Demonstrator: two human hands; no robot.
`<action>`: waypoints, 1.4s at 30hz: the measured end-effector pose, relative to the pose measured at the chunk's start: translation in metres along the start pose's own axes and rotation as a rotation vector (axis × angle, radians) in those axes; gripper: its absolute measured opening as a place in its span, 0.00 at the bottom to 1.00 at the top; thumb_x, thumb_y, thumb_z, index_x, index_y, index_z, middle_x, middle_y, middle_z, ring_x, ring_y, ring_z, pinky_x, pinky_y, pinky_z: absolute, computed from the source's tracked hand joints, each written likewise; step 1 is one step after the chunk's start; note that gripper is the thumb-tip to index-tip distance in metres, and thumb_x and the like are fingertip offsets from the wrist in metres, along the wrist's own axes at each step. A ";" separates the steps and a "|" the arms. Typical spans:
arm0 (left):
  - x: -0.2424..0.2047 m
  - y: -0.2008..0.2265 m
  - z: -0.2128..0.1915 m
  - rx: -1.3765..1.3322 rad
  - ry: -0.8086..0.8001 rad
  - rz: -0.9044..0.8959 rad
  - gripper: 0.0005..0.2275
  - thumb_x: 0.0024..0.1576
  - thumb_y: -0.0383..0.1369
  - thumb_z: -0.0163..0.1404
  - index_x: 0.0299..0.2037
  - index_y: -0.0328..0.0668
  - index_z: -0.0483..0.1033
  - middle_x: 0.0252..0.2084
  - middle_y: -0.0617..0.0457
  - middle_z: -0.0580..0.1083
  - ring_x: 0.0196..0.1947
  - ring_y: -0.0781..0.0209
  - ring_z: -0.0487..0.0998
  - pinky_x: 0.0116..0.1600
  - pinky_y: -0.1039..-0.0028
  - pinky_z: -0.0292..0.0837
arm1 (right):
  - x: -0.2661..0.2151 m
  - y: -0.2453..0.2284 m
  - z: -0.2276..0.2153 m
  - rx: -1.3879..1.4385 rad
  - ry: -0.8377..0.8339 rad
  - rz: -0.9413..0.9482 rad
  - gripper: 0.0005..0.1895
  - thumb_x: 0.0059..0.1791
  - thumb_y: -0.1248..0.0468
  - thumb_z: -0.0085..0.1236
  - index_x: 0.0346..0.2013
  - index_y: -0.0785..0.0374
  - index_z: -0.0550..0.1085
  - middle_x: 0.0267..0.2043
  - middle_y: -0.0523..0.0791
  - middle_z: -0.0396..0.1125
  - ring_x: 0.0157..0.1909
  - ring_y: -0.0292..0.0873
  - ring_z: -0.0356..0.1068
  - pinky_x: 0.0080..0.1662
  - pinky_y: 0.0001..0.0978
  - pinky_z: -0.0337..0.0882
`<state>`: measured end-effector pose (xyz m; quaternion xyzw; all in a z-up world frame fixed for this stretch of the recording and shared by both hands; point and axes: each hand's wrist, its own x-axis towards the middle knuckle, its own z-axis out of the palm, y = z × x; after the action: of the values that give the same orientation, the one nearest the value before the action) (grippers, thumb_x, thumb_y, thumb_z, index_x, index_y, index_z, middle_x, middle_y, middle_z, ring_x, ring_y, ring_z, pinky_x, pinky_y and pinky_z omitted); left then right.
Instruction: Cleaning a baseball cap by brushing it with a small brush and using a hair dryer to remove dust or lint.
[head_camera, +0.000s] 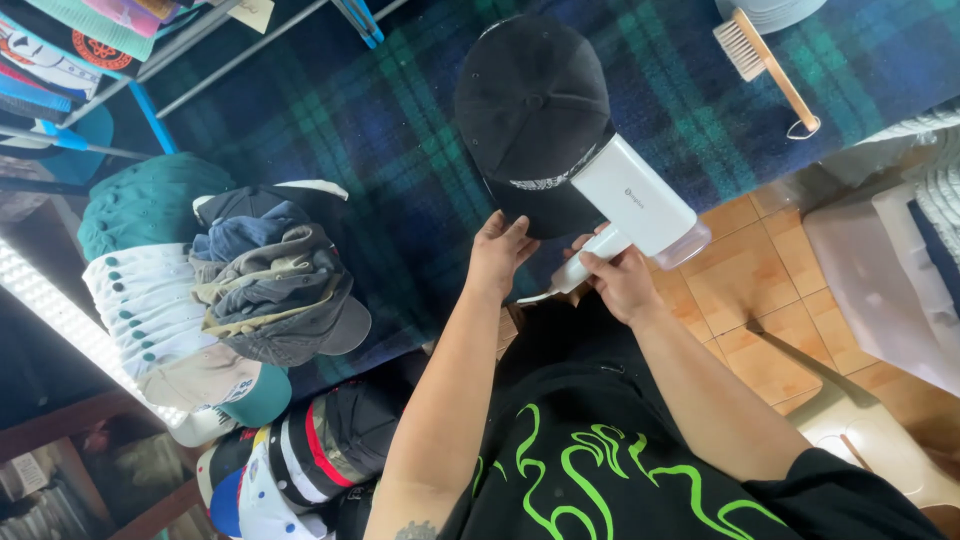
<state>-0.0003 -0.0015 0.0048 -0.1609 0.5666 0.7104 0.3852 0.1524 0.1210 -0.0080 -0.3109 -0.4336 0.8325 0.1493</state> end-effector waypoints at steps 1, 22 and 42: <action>-0.004 0.004 0.000 0.012 0.003 -0.012 0.13 0.60 0.26 0.54 0.55 0.34 0.75 0.35 0.48 0.70 0.42 0.52 0.80 0.57 0.54 0.78 | -0.003 -0.003 0.003 -0.037 -0.006 0.009 0.25 0.49 0.72 0.63 0.56 0.60 0.63 0.49 0.52 0.71 0.52 0.49 0.74 0.47 0.37 0.76; -0.031 0.032 -0.001 -0.078 -0.035 -0.124 0.23 0.65 0.41 0.50 0.67 0.38 0.65 0.48 0.42 0.73 0.50 0.50 0.78 0.63 0.53 0.73 | -0.003 0.002 0.046 -1.240 -0.212 -0.263 0.24 0.44 0.42 0.63 0.43 0.55 0.77 0.45 0.47 0.71 0.48 0.53 0.71 0.56 0.48 0.65; 0.001 -0.012 -0.059 -0.424 -0.086 -0.242 0.36 0.59 0.62 0.44 0.65 0.37 0.68 0.55 0.34 0.73 0.52 0.39 0.76 0.58 0.57 0.72 | 0.003 -0.011 0.097 -1.477 -0.191 -0.598 0.30 0.38 0.45 0.70 0.51 0.45 0.72 0.39 0.36 0.72 0.37 0.46 0.78 0.39 0.41 0.78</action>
<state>-0.0043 -0.0548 -0.0225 -0.2742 0.3646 0.7683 0.4490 0.0868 0.0680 0.0413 -0.1276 -0.9483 0.2782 0.0841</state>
